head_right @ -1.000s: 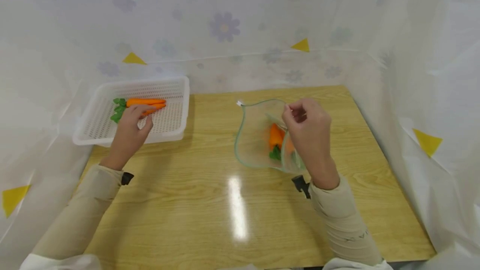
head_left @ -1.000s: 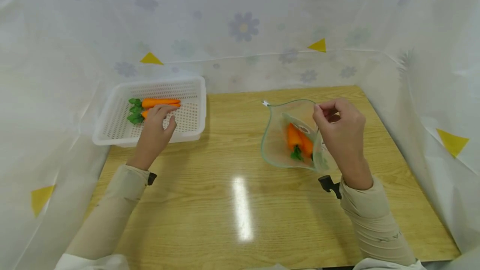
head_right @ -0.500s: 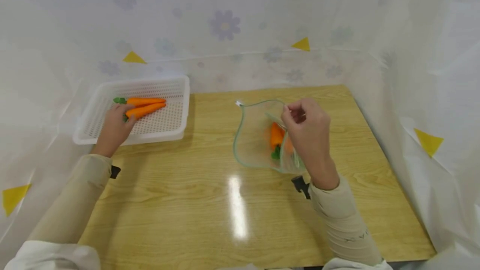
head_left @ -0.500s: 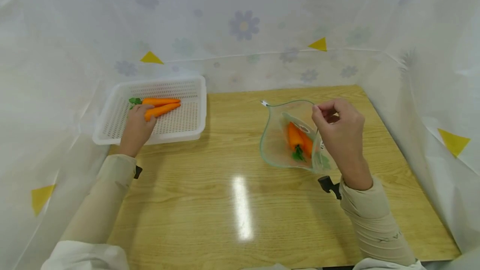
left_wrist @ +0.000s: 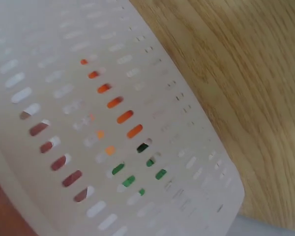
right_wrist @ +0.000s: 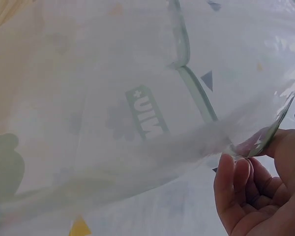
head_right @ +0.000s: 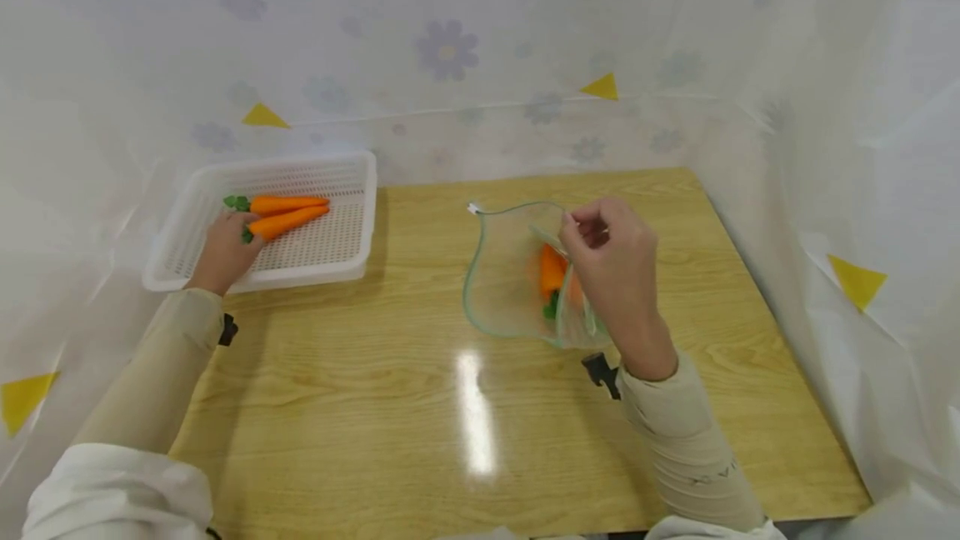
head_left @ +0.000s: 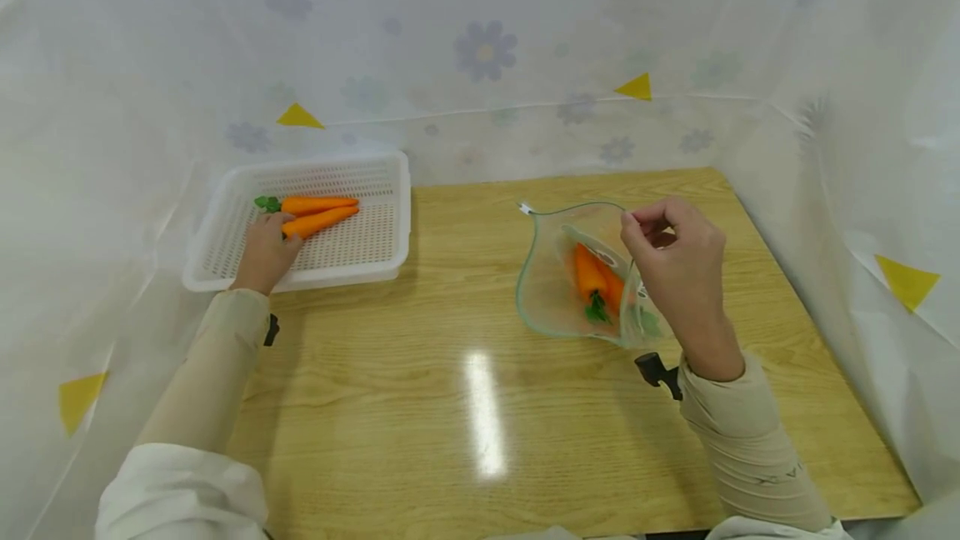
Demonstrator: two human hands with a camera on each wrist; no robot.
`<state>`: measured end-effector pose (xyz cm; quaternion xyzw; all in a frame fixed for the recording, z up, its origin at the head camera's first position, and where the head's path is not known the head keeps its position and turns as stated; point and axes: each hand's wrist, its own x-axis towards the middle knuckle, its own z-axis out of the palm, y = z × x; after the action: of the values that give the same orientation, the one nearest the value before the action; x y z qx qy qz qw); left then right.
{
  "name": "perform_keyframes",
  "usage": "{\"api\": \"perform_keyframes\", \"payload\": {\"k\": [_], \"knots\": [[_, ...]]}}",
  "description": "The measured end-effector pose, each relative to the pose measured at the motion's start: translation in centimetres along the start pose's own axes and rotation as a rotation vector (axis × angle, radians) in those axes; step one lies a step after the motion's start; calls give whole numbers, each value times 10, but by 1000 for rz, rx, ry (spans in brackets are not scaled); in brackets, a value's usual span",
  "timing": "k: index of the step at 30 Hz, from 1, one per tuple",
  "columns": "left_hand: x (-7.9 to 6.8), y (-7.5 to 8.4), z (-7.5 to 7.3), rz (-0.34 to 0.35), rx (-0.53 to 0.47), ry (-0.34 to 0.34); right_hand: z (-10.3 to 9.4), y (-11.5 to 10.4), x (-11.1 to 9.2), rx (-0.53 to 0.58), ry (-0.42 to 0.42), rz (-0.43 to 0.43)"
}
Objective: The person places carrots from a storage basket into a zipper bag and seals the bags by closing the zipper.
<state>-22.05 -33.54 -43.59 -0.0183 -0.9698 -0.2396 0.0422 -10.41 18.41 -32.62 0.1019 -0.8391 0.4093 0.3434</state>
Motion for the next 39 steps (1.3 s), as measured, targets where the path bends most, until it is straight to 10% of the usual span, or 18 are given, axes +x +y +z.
{"api": "perform_keyframes", "payload": {"k": [21,34,39], "knots": [[32,-14,5,-132,49,-293,1,2,-2,-1,-20,-3],[35,-23,12,-115,67,-219,-1,1,-3,4,-40,-11],[34,-21,10,-125,223,-235,-2,0,-3,10,-49,-13]]}}
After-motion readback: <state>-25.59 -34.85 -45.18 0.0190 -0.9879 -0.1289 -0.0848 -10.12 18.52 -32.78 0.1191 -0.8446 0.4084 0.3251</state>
